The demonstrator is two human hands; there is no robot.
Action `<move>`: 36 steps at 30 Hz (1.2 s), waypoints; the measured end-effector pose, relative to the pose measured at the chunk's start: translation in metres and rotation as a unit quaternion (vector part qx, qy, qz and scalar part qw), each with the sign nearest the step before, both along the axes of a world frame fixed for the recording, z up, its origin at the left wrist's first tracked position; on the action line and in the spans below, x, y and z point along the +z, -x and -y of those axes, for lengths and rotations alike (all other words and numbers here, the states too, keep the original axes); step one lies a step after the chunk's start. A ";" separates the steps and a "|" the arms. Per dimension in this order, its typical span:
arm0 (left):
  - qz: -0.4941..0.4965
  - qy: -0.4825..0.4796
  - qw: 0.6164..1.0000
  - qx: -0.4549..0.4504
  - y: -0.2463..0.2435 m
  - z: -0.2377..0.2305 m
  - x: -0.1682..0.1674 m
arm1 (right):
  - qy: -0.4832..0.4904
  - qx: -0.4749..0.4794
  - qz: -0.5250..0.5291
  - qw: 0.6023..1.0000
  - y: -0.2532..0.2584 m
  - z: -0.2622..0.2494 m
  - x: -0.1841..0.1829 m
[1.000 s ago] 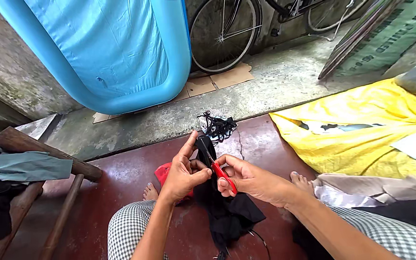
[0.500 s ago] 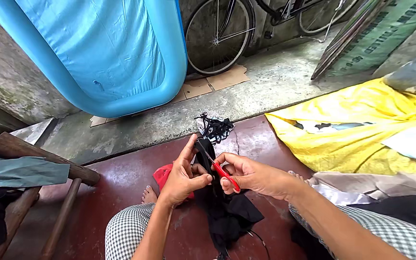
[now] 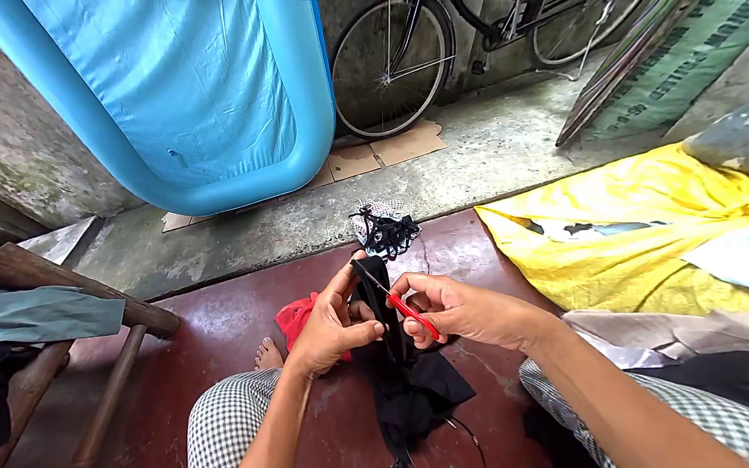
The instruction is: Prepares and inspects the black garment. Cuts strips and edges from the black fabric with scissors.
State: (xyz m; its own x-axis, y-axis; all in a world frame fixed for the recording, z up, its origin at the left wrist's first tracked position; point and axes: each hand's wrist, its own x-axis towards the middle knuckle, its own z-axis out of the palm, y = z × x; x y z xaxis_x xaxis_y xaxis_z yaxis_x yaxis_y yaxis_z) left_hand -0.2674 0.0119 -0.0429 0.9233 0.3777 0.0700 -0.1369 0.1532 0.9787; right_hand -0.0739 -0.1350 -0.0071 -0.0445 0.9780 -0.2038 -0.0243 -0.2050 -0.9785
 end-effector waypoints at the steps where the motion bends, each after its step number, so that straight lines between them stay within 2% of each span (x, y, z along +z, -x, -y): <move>1: -0.001 0.000 1.000 0.001 0.001 0.000 0.001 | 0.001 0.007 -0.003 1.000 -0.001 0.000 0.001; 5: 0.002 -0.003 1.000 -0.005 0.003 -0.003 0.005 | 0.002 0.062 -0.008 0.998 -0.016 -0.001 -0.004; 9: 0.003 -0.009 1.000 -0.008 0.005 -0.004 0.005 | 0.006 0.078 -0.020 0.997 -0.021 -0.001 -0.004; 15: 0.014 -0.011 1.000 -0.008 0.005 -0.005 0.006 | 0.010 0.080 -0.024 0.996 -0.022 0.001 -0.004; 22: 0.011 -0.005 0.997 -0.073 0.003 -0.007 0.000 | 0.006 0.085 -0.044 0.995 -0.024 0.002 -0.002; 36: 0.006 -0.022 0.991 -0.134 0.006 -0.006 -0.001 | -0.014 0.097 -0.075 0.992 -0.022 -0.002 -0.010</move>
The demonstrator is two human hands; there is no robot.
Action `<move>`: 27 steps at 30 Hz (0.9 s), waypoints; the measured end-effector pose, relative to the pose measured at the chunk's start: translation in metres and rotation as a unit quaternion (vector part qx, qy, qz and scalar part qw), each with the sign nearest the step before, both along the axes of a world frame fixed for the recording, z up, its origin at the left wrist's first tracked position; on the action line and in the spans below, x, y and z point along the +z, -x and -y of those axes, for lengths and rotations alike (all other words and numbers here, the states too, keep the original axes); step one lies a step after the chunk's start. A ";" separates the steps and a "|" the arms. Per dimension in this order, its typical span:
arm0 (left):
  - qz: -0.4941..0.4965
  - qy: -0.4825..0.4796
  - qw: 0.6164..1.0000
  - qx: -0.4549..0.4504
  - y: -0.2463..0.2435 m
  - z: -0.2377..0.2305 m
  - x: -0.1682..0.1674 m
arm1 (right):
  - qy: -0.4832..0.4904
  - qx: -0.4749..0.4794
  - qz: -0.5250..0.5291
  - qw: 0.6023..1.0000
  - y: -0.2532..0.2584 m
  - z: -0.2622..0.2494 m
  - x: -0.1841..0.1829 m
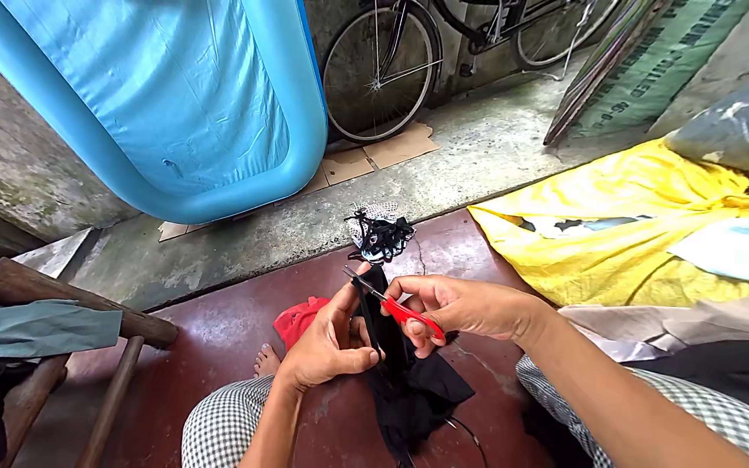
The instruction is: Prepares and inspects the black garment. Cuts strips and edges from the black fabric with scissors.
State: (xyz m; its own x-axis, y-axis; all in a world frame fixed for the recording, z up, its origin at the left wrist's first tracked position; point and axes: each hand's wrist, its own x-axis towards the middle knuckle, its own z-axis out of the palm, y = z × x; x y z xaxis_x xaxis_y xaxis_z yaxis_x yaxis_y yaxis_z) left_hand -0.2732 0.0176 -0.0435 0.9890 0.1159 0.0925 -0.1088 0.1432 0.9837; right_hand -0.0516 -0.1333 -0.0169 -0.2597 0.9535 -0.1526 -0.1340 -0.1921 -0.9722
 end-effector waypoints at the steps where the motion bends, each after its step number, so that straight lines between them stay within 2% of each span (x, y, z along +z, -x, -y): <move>1: -0.003 0.000 1.000 -0.002 0.000 0.000 0.000 | 0.002 0.002 -0.002 1.000 0.001 -0.001 -0.001; 4: -0.014 -0.013 1.000 -0.006 -0.001 0.000 -0.001 | 0.004 0.000 -0.010 1.000 0.004 -0.002 -0.002; 7: -0.018 -0.047 0.998 -0.031 -0.002 0.000 -0.004 | -0.011 -0.045 0.001 0.999 0.007 -0.003 -0.002; 10: -0.008 -0.072 0.996 -0.061 -0.005 0.003 -0.009 | -0.049 -0.177 0.033 0.982 0.008 -0.002 0.005; 13: 0.001 -0.052 0.997 -0.059 -0.003 0.000 -0.005 | -0.100 -0.320 0.094 0.937 0.011 -0.007 -0.004; 17: 0.036 -0.021 0.998 -0.036 0.001 -0.010 0.002 | -0.096 -0.285 0.046 0.952 0.034 -0.010 -0.026; 20: 0.004 -0.034 0.999 0.006 0.009 -0.024 0.005 | -0.059 -0.306 0.016 0.950 0.049 -0.008 -0.035; 22: -0.052 -0.074 0.995 0.032 0.016 -0.037 0.006 | -0.046 -0.334 0.083 0.938 0.049 -0.004 -0.036; 24: -0.137 -0.142 0.978 0.066 0.017 -0.051 -0.001 | -0.055 -0.331 0.216 0.917 0.045 0.002 -0.031; 27: -0.250 -0.271 0.923 0.115 -0.014 -0.063 -0.020 | -0.052 -0.289 0.354 0.888 0.038 0.010 -0.019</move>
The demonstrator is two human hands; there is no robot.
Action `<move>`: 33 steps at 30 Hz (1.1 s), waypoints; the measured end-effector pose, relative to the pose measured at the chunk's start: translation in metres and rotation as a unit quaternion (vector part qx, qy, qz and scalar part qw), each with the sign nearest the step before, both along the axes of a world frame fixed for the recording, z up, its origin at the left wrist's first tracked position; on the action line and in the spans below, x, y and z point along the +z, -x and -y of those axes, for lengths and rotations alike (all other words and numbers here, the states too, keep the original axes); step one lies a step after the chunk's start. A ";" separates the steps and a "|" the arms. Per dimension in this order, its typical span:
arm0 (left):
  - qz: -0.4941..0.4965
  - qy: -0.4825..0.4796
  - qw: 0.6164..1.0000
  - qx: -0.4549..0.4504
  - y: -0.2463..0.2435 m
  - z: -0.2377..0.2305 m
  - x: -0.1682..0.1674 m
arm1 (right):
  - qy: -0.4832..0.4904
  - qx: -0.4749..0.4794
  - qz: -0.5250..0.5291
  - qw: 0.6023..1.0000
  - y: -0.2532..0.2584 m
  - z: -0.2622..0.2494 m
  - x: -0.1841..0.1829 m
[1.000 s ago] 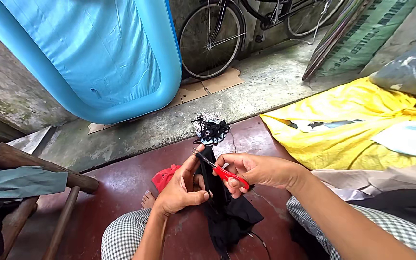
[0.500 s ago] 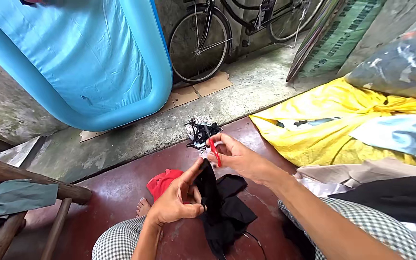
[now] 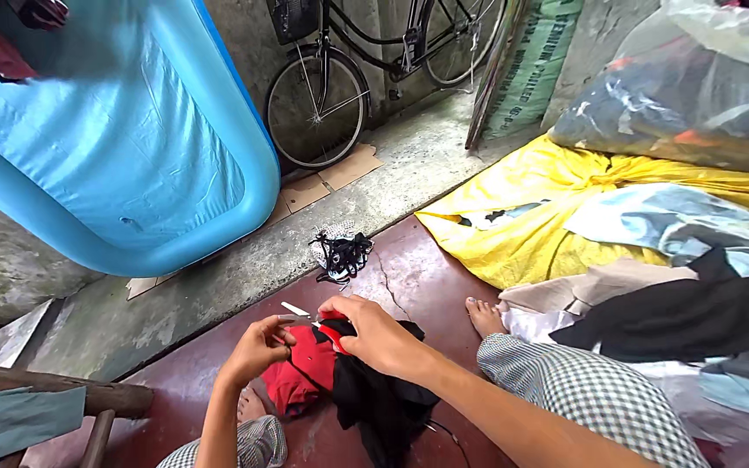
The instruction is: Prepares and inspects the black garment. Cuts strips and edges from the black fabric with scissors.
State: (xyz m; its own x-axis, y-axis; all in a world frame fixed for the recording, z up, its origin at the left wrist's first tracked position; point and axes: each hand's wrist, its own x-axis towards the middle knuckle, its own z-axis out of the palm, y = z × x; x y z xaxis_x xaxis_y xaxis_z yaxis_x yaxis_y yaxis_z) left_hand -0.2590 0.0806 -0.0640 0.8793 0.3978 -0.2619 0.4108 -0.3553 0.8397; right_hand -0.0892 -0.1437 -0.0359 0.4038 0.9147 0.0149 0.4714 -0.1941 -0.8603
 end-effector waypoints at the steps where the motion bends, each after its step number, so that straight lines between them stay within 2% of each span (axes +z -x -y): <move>1: -0.012 -0.031 0.999 0.007 -0.016 -0.003 -0.002 | 0.009 0.005 0.019 1.000 -0.002 0.002 0.003; 5: 0.012 -0.166 0.985 0.053 -0.096 -0.026 0.036 | -0.018 -0.020 0.070 0.997 -0.013 0.007 0.006; 8: 0.111 -0.273 0.949 0.112 -0.161 -0.078 0.069 | -0.039 -0.053 0.082 0.994 -0.025 0.012 0.007; 10: 0.182 -0.267 0.933 0.157 -0.194 -0.094 0.095 | -0.019 -0.065 0.069 0.995 -0.035 0.013 0.014; 11: 0.208 -0.232 0.935 0.172 -0.207 -0.097 0.104 | -0.013 -0.071 0.062 0.995 -0.039 0.012 0.018; 14: 0.220 -0.147 0.949 0.173 -0.225 -0.084 0.107 | -0.006 -0.093 0.060 0.994 -0.052 0.012 0.024; 16: 0.208 -0.128 0.957 0.155 -0.215 -0.061 0.090 | -0.011 -0.109 0.055 0.992 -0.059 0.012 0.028; 19: 0.225 -0.105 0.961 0.120 -0.172 -0.017 0.047 | -0.034 -0.136 0.055 0.989 -0.066 0.012 0.033; 21: 0.237 -0.076 0.965 0.086 -0.131 0.023 0.005 | -0.046 -0.142 0.058 0.987 -0.070 0.012 0.033; 23: 0.207 -0.038 0.976 0.047 -0.094 0.070 -0.037 | -0.058 -0.146 0.058 0.986 -0.071 0.009 0.034; 25: 0.165 -0.009 0.985 0.041 -0.084 0.108 -0.082 | -0.067 -0.146 0.054 0.986 -0.071 0.008 0.037; 27: 0.146 -0.036 0.988 0.048 -0.088 0.126 -0.121 | -0.086 -0.149 0.051 0.984 -0.071 0.007 0.039; 29: 0.164 -0.038 0.980 0.109 -0.096 0.130 -0.137 | -0.106 -0.161 0.041 0.981 -0.074 0.007 0.041; 30: 0.185 -0.004 0.971 0.152 -0.100 0.127 -0.137 | -0.117 -0.169 0.035 0.978 -0.078 0.008 0.042; 33: 0.210 0.072 0.956 0.190 -0.096 0.103 -0.114 | -0.121 -0.194 0.028 0.973 -0.098 0.017 0.045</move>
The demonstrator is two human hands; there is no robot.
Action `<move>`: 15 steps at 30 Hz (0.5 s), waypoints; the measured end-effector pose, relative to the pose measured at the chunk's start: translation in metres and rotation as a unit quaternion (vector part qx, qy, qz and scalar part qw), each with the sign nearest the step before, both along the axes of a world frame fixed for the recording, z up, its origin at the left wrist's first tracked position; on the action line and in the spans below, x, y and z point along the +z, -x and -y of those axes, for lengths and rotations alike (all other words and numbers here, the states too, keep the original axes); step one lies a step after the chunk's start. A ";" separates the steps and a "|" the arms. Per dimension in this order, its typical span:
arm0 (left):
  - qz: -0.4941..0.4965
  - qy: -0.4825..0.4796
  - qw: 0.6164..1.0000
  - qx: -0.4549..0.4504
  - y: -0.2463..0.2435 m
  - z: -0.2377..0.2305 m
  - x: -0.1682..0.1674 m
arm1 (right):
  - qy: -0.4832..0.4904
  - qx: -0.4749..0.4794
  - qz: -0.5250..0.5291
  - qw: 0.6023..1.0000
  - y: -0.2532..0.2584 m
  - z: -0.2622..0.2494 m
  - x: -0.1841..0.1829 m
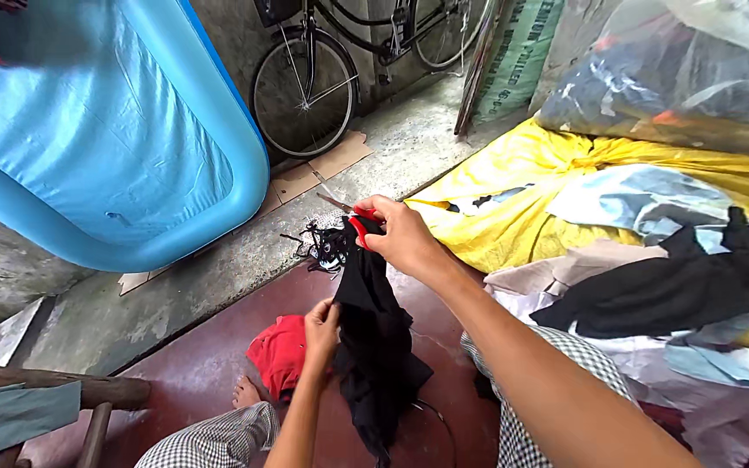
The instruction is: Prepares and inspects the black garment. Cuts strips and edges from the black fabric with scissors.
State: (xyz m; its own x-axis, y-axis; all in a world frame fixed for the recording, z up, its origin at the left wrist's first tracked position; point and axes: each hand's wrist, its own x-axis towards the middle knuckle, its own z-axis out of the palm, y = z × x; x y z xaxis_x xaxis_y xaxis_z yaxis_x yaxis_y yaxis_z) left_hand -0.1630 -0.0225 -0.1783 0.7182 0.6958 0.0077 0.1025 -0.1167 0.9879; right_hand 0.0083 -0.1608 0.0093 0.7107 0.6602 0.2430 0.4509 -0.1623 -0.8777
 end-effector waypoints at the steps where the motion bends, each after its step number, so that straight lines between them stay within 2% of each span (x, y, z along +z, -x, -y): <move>1: -0.002 -0.009 1.000 -0.001 0.005 -0.013 0.011 | 0.007 -0.008 0.004 1.000 -0.006 0.004 0.002; 7: 0.023 -0.130 0.991 0.012 0.033 -0.058 0.106 | 0.045 -0.034 0.027 0.998 -0.037 0.020 0.008; 10: 0.071 -0.124 0.988 0.055 0.016 -0.074 0.148 | 0.044 -0.051 0.031 0.997 -0.042 0.021 0.007; 15: 0.131 -0.170 0.973 0.090 -0.011 -0.095 0.193 | 0.052 -0.092 0.104 0.989 -0.044 0.017 0.002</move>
